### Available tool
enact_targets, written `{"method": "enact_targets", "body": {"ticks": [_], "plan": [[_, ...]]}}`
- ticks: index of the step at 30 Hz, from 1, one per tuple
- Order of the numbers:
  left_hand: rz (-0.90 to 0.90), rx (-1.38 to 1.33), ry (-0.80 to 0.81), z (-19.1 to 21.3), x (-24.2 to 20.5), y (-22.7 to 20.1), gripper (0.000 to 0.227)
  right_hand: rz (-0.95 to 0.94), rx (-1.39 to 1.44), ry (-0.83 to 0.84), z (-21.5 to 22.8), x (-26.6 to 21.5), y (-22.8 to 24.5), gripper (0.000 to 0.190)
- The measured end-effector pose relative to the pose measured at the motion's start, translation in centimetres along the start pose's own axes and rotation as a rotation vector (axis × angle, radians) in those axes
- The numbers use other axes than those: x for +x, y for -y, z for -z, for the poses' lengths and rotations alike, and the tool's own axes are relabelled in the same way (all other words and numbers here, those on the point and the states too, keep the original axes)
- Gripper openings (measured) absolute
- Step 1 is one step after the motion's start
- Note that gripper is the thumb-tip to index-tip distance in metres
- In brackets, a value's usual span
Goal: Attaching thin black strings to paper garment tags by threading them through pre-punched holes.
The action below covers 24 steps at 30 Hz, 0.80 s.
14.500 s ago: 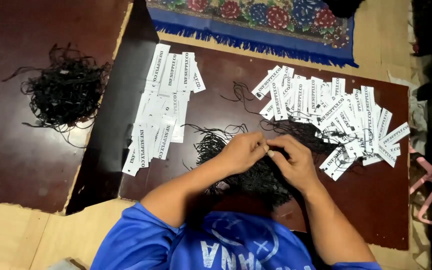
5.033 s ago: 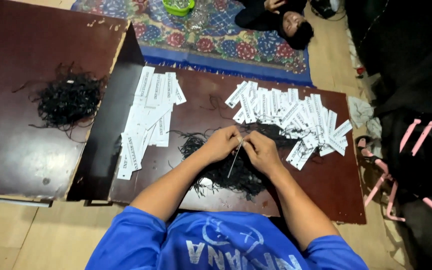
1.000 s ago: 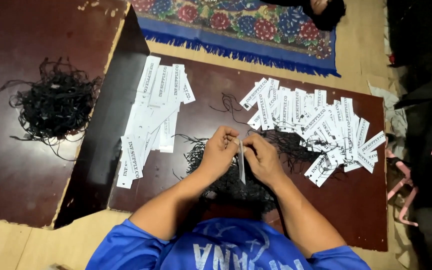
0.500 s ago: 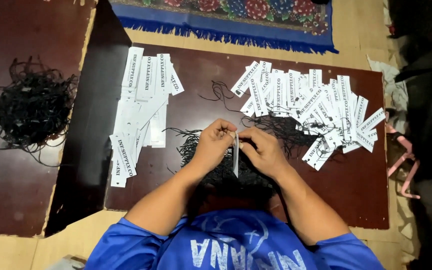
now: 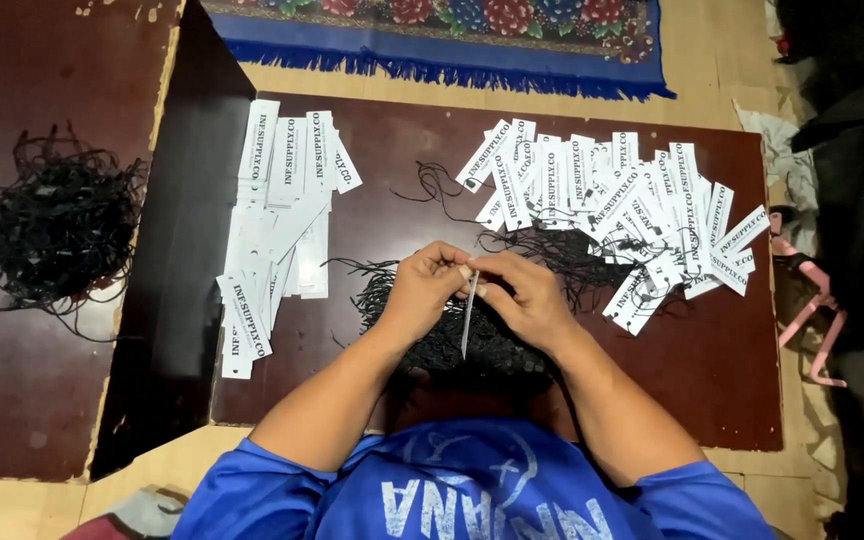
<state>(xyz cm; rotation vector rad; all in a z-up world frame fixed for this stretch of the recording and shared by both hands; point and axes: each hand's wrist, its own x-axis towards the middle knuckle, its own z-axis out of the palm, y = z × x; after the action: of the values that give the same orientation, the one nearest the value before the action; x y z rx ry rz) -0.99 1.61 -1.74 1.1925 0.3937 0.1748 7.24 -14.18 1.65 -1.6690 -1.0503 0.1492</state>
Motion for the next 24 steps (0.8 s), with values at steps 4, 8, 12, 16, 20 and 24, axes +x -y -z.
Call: {"method": "enact_targets", "body": {"ticks": [4,8,12,16,20,24], "plan": [[0.016,0.009,0.005,0.3,0.4,1.2,0.014,-0.043,-0.009,0.015,0.1,-0.3,-0.4,0.017],[0.013,0.175,0.068,0.7,0.4,1.5,0.012,-0.057,-0.034,0.010,0.0,-0.8,-1.3,0.014],[0.015,0.222,0.118,0.6,0.2,0.6,0.013,-0.105,-0.037,0.002,0.2,-1.0,-2.1,0.009],[-0.004,0.247,0.149,0.6,-0.1,0.0,0.013,-0.113,-0.043,0.010,0.5,-1.4,-2.6,0.010],[-0.002,0.208,0.176,0.7,0.4,1.6,0.012,-0.113,-0.051,0.026,0.5,-1.3,-2.7,0.007],[-0.050,0.100,0.226,0.8,0.3,1.1,0.018,-0.105,-0.008,0.044,0.6,-1.4,-3.1,0.009]]}}
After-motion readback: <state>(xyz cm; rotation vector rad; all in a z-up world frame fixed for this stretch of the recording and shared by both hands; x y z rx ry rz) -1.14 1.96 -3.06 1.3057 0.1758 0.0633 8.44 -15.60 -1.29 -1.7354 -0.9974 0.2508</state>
